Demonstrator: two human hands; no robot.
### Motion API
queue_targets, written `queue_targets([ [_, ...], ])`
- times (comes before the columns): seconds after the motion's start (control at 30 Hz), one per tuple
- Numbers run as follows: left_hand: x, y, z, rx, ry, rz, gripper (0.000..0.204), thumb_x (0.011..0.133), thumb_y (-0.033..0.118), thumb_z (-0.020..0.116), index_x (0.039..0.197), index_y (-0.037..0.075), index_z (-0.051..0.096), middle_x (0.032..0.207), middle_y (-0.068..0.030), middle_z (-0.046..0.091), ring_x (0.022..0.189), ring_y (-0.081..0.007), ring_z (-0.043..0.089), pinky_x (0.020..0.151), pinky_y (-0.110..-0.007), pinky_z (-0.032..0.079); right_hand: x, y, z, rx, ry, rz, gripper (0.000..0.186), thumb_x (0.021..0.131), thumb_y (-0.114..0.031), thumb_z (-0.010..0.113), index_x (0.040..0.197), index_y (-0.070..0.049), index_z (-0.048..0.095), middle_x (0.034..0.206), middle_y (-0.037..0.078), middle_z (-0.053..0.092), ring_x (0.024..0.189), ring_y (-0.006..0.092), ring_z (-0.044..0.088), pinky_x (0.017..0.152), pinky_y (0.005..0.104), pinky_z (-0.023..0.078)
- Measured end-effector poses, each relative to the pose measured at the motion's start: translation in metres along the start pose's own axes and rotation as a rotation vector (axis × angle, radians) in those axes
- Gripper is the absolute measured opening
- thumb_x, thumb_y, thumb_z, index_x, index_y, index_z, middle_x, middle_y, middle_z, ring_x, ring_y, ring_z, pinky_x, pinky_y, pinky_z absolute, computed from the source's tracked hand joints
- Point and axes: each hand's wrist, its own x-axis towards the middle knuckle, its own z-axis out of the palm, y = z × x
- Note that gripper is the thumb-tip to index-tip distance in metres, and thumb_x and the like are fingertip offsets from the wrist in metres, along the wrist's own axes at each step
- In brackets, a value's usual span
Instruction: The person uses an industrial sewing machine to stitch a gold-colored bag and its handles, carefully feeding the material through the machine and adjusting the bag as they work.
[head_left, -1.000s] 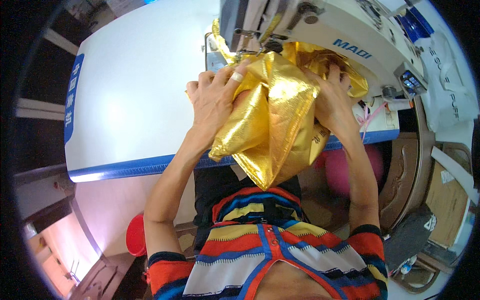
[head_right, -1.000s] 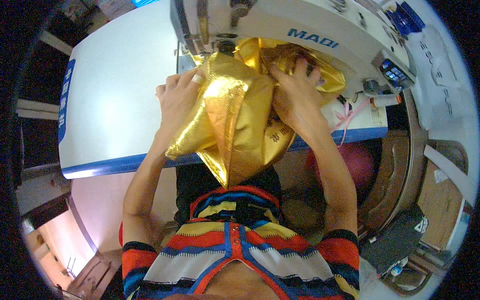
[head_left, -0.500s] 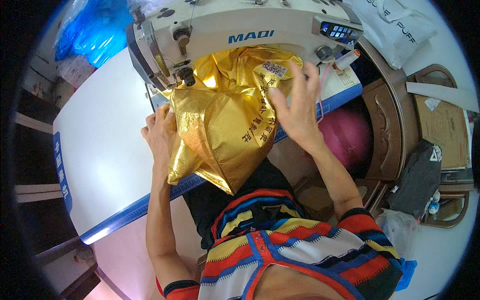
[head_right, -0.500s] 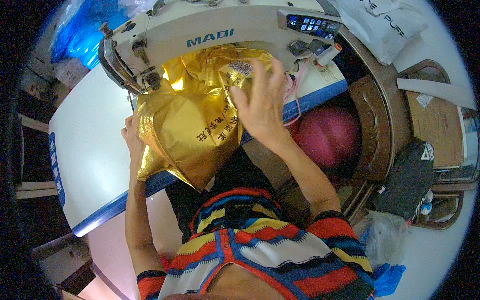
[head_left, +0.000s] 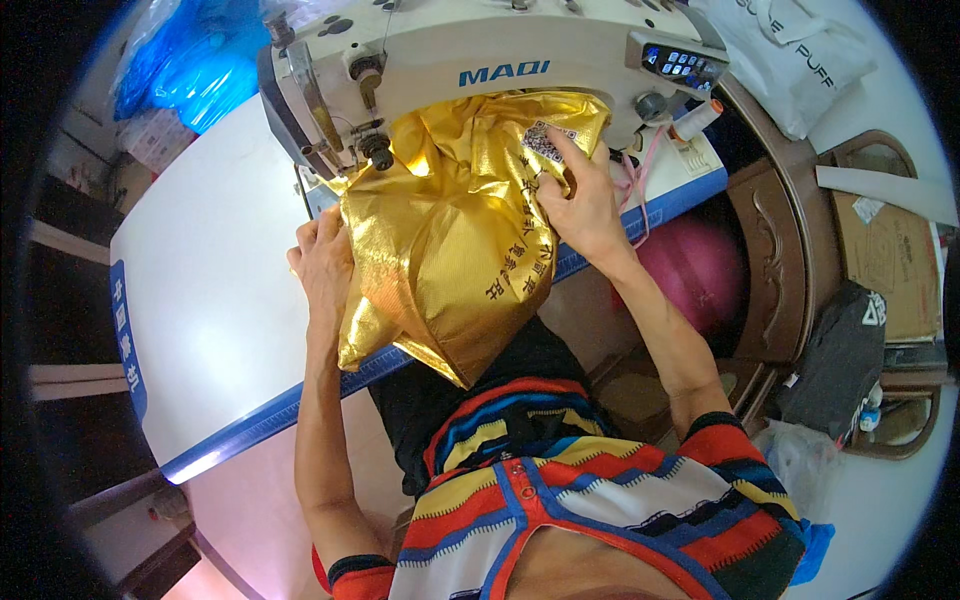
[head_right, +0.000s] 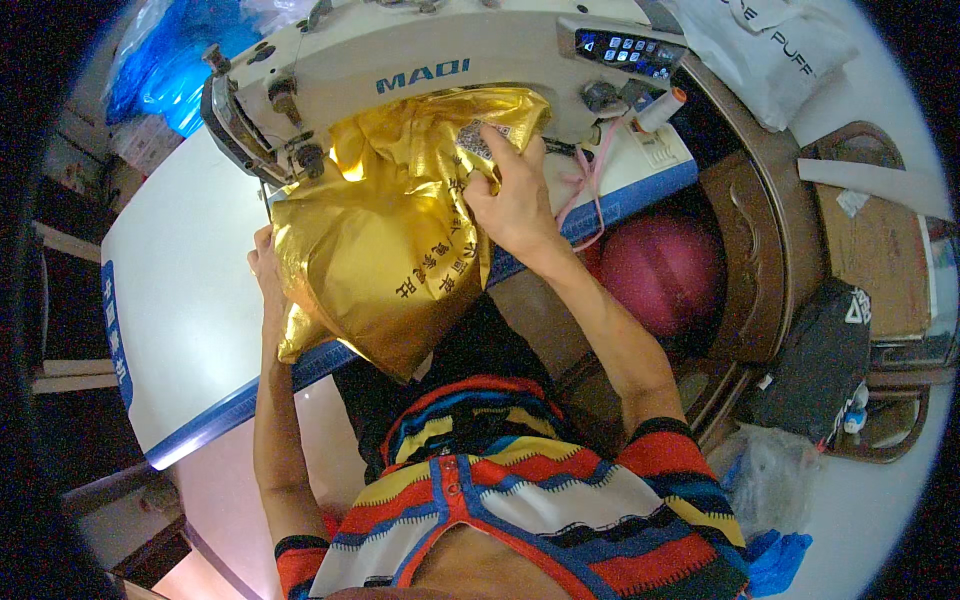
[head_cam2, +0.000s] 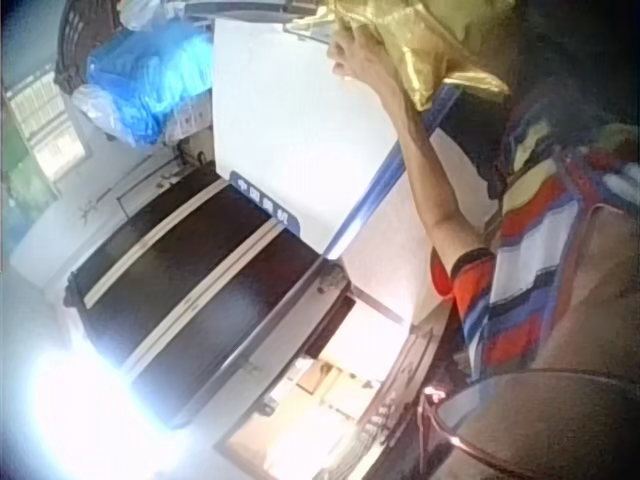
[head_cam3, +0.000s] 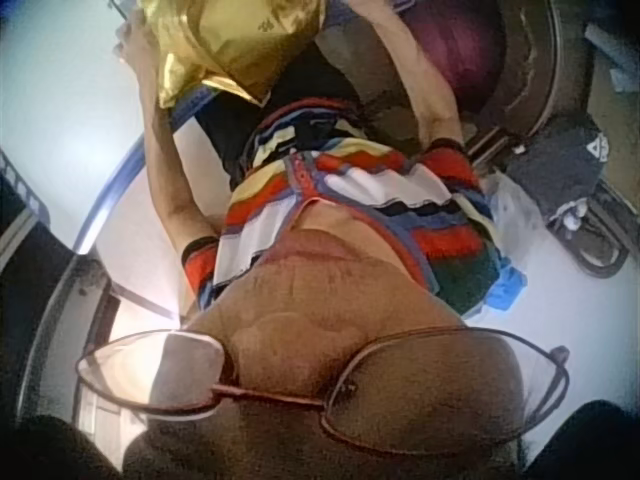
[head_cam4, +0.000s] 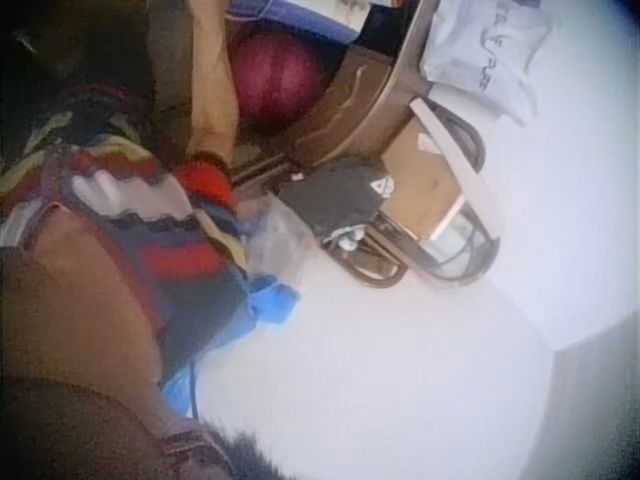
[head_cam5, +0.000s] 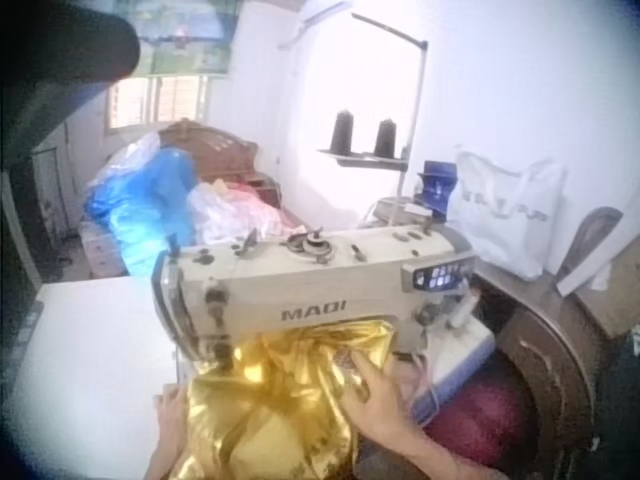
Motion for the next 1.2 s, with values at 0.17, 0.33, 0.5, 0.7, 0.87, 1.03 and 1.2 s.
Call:
queue_targets([
  [0.17, -0.003, 0.001, 0.002, -0.157, 0.103, 0.053, 0.031, 0.081, 0.014, 0.055, 0.112, 0.012, 0.062, 0.121, 0.0022, 0.053, 0.107, -0.0212, 0.044, 0.082, -0.039, 0.029, 0.005, -0.012, -0.009, -0.037, -0.062, -0.182, 0.043, 0.075, -0.001, 0.055, 0.118, 0.001, 0.059, 0.115, 0.026, 0.049, 0.100, 0.0377, 0.056, 0.086, 0.0370, 0.046],
  [0.33, -0.001, 0.000, 0.011, -0.192, 0.078, -0.051, 0.030, 0.080, 0.015, 0.055, 0.108, 0.010, 0.062, 0.117, 0.0009, 0.054, 0.105, -0.0220, 0.044, 0.083, -0.040, 0.029, 0.016, 0.001, -0.015, -0.075, -0.125, -0.298, 0.041, 0.073, 0.002, 0.053, 0.113, 0.001, 0.062, 0.110, 0.026, 0.052, 0.093, 0.0381, 0.059, 0.082, 0.0378, 0.048],
  [0.5, -0.004, 0.003, 0.012, -0.259, 0.144, -0.025, 0.020, 0.079, 0.015, 0.056, 0.097, 0.009, 0.063, 0.115, 0.0013, 0.055, 0.103, -0.0228, 0.046, 0.083, -0.042, 0.031, 0.034, 0.009, -0.008, -0.046, -0.241, -0.353, 0.040, 0.072, 0.002, 0.050, 0.109, -0.001, 0.065, 0.100, 0.026, 0.057, 0.089, 0.0376, 0.060, 0.080, 0.0384, 0.048],
  [0.7, -0.005, 0.021, -0.004, 0.111, 0.147, 0.158, 0.036, 0.084, 0.027, 0.060, 0.119, 0.018, 0.060, 0.113, 0.0010, 0.056, 0.099, -0.0219, 0.046, 0.079, -0.041, 0.031, 0.030, 0.007, -0.010, -0.125, -0.217, -0.240, 0.039, 0.075, 0.003, 0.048, 0.109, -0.003, 0.064, 0.106, 0.024, 0.058, 0.094, 0.0374, 0.060, 0.083, 0.0387, 0.047],
  [0.87, -0.007, 0.021, -0.005, 0.067, 0.177, 0.171, 0.045, 0.084, 0.037, 0.062, 0.126, 0.021, 0.057, 0.112, 0.0005, 0.056, 0.093, -0.0220, 0.044, 0.078, -0.041, 0.030, 0.025, 0.004, -0.003, -0.104, -0.247, -0.217, 0.040, 0.077, 0.007, 0.045, 0.112, -0.002, 0.062, 0.109, 0.024, 0.058, 0.101, 0.0358, 0.059, 0.088, 0.0370, 0.045],
  [1.03, -0.009, 0.024, -0.009, 0.053, 0.177, 0.167, 0.046, 0.083, 0.038, 0.063, 0.126, 0.022, 0.057, 0.111, -0.0002, 0.056, 0.092, -0.0217, 0.044, 0.076, -0.040, 0.030, 0.025, 0.007, 0.000, -0.116, -0.199, -0.303, 0.038, 0.075, 0.006, 0.050, 0.109, -0.004, 0.063, 0.103, 0.026, 0.056, 0.091, 0.0396, 0.059, 0.080, 0.0419, 0.047],
  [1.2, -0.008, 0.023, -0.003, 0.075, 0.202, 0.176, 0.046, 0.082, 0.037, 0.063, 0.125, 0.022, 0.057, 0.114, -0.0005, 0.056, 0.093, -0.0233, 0.044, 0.077, -0.041, 0.030, 0.034, 0.004, -0.007, -0.268, -0.304, -0.347, 0.039, 0.074, 0.006, 0.050, 0.109, -0.004, 0.063, 0.098, 0.026, 0.055, 0.087, 0.0429, 0.058, 0.078, 0.0464, 0.047],
])
